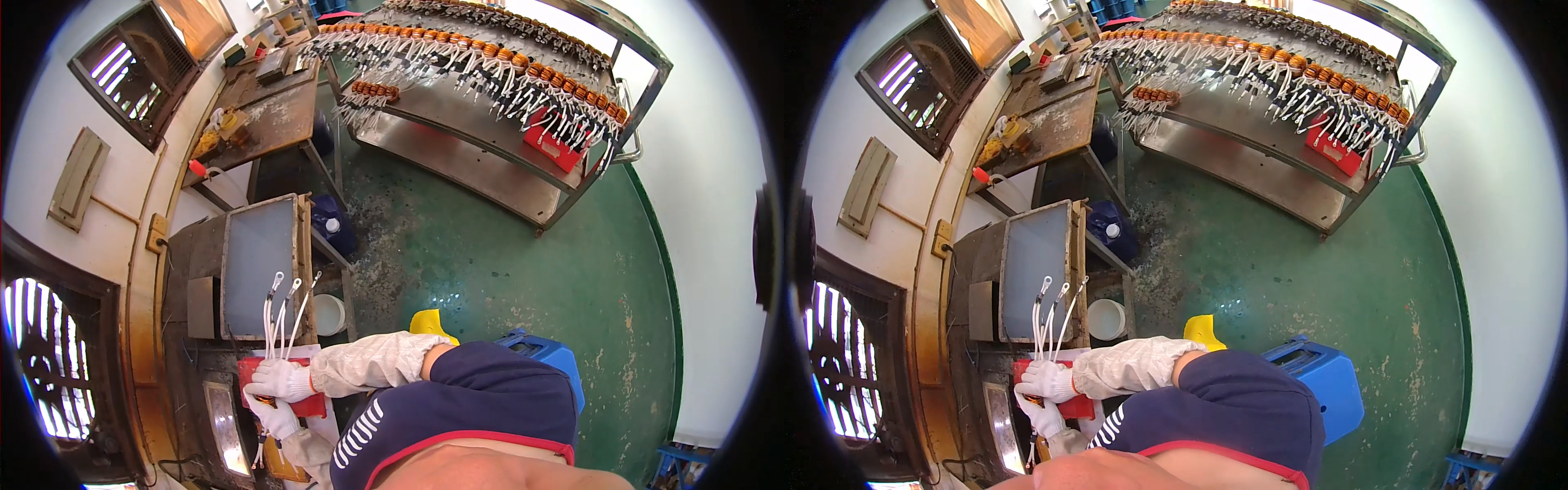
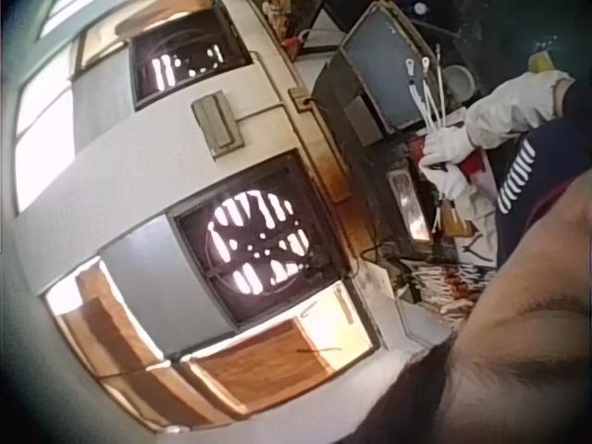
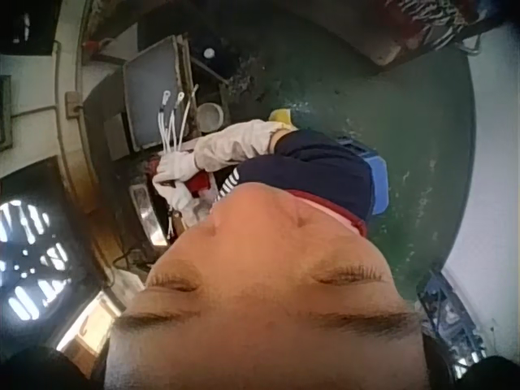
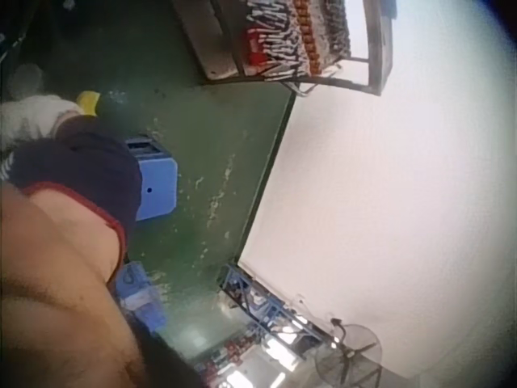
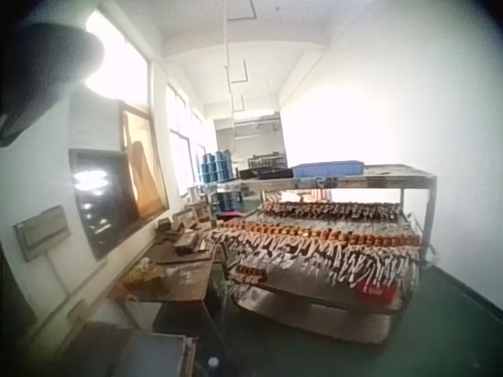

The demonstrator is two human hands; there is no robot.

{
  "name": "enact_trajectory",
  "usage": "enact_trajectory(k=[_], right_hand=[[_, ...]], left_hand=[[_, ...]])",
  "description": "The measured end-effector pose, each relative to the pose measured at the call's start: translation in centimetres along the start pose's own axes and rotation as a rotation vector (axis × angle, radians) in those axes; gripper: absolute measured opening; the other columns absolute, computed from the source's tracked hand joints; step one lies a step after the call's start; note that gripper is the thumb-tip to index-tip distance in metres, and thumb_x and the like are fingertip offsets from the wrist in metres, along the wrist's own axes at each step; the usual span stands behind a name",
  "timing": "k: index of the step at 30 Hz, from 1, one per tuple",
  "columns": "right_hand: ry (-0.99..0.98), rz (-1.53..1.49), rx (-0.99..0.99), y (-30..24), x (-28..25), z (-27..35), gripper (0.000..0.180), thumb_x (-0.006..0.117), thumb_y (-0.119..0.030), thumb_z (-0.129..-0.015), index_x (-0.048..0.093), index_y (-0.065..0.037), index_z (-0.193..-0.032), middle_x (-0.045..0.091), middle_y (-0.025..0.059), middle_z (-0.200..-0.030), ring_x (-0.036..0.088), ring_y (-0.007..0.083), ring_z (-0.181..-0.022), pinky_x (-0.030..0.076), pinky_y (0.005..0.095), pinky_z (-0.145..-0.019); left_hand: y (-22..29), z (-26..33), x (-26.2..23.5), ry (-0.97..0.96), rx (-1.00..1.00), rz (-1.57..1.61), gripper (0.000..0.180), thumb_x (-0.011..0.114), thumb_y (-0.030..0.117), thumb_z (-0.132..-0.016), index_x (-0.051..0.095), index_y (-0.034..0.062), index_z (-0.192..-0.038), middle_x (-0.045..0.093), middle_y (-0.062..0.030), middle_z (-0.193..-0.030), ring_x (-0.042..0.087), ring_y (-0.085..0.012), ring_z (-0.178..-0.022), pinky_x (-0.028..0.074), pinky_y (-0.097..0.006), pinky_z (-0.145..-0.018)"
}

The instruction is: The person repeatedly picks up a copper-wound electrical component, places it into a red fixture, and dips the white wire ends into a heated bath, producing visible steam. They then remove the component and hang it on a metal rack alongside other finished units.

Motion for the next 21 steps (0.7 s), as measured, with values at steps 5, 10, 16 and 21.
enact_trajectory(k=[5,10,16,21], right_hand=[[-0.027,0.014,-0.005,0.6,0.0,-0.1,0.046,0.066,-0.022,-0.074,0.060,-0.009,-0.117,0.061,0.0087,-0.093,0.062,0.0287,-0.089,0.050,0.0406,-0.082],[-0.123,0.000,-0.030,0.2,0.2,-0.5,0.051,0.069,-0.022,-0.074,0.057,-0.011,-0.122,0.058,0.0080,-0.089,0.061,0.0292,-0.086,0.048,0.0408,-0.081],[-0.375,-0.034,-0.073,-0.6,-0.7,-3.0,0.029,0.067,-0.017,-0.076,0.063,-0.013,-0.104,0.060,0.0105,-0.088,0.063,0.0315,-0.084,0.049,0.0457,-0.078],[-0.486,-0.148,-0.123,0.1,2.1,-3.7,0.029,0.071,-0.014,-0.070,0.065,-0.009,-0.098,0.064,0.0125,-0.092,0.064,0.0335,-0.090,0.051,0.0442,-0.080]], left_hand=[[3.8,1.7,-1.5,0.071,0.062,-0.214,0.075,0.063,-0.006,-0.081,0.032,-0.0011,-0.150,0.041,-0.0218,-0.146,0.044,-0.0357,-0.134,0.034,-0.043,-0.113],[4.3,5.7,-4.2,0.254,-0.070,0.229,0.054,0.060,0.005,-0.094,0.041,-0.0010,-0.145,0.053,-0.0195,-0.137,0.055,-0.0287,-0.123,0.045,-0.038,-0.104],[1.3,8.8,-3.2,0.176,-0.220,0.403,0.034,0.059,0.003,-0.095,0.058,-0.0025,-0.129,0.062,-0.0132,-0.126,0.062,-0.0200,-0.110,0.047,-0.033,-0.100],[1.3,10.9,-1.3,0.097,-0.447,0.702,0.034,0.062,0.017,-0.097,0.060,0.0025,-0.128,0.066,-0.0088,-0.118,0.062,-0.0144,-0.104,0.052,-0.030,-0.090]])
Point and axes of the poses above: each hand's wrist, its own z-axis away from the middle knuckle, its own x-axis out of the palm, y = z × x, the point moved 7 cm from there along -z, towards the middle knuckle
